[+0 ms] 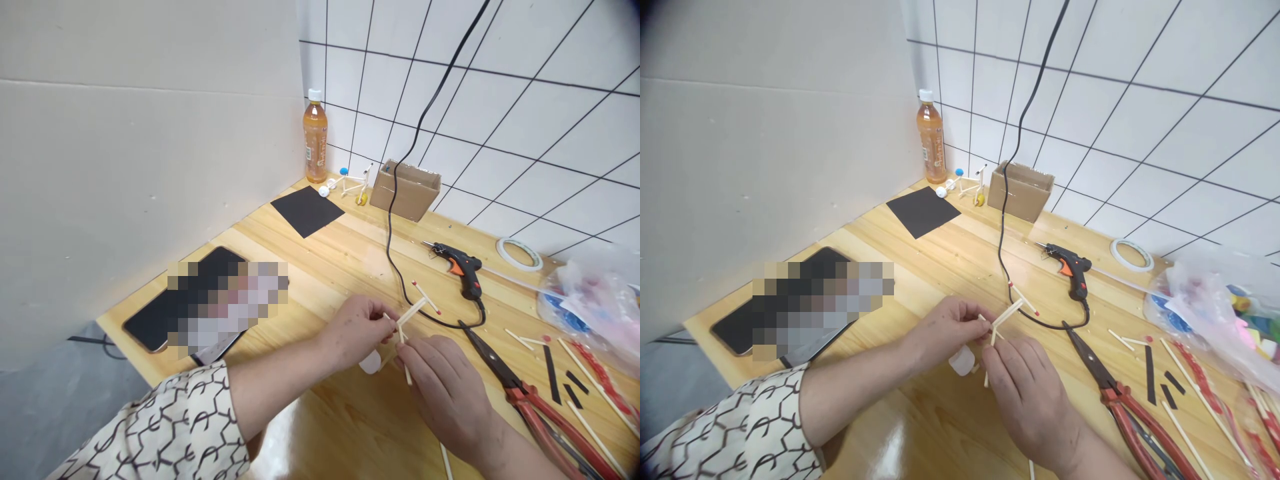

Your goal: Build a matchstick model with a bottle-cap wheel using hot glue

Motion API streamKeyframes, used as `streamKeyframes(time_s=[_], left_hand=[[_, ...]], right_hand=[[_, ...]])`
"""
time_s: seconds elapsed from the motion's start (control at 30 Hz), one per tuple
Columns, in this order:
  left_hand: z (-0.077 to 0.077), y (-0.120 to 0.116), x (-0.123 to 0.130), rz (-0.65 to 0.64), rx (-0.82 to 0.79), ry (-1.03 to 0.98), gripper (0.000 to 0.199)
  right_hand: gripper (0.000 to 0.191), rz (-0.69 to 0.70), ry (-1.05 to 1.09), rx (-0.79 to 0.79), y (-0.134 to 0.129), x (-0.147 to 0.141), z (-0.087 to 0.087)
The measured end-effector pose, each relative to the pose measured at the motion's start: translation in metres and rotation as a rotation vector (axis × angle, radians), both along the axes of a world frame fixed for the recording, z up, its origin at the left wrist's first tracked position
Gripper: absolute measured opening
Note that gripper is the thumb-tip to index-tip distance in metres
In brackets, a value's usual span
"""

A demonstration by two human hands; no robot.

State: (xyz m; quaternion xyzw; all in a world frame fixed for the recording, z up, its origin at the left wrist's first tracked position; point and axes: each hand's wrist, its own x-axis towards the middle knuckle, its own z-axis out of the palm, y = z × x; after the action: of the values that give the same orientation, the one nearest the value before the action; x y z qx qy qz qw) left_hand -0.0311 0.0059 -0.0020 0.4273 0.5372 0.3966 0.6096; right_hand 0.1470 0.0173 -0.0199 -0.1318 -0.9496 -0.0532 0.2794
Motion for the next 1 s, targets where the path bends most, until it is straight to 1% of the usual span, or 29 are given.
streamKeyframes(time_s=[0.17, 0.57, 0.77, 1.0], left_hand=[[0.0038, -0.0004, -0.0001, -0.018, -0.024, -0.013, 0.019], [0.0040, -0.0001, 0.0014, 0.017, -0.048, -0.062, 0.014], [0.0068, -0.0008, 0.0019, 0.033, -0.059, -0.094, 0.013], [0.0033, 0.0000, 0.0024, 0.039, -0.054, -0.095, 0.014]], right_hand=[[0.029, -0.011, 0.001, 0.004, -0.0011, -0.0004, 0.0003], [0.027, 0.000, 0.007, 0.019, -0.0021, 0.0004, 0.0004], [0.027, -0.026, -0.011, 0.017, -0.0030, 0.0006, -0.0015], [0.027, -0.007, -0.005, 0.031, -0.0023, 0.0021, -0.0048]])
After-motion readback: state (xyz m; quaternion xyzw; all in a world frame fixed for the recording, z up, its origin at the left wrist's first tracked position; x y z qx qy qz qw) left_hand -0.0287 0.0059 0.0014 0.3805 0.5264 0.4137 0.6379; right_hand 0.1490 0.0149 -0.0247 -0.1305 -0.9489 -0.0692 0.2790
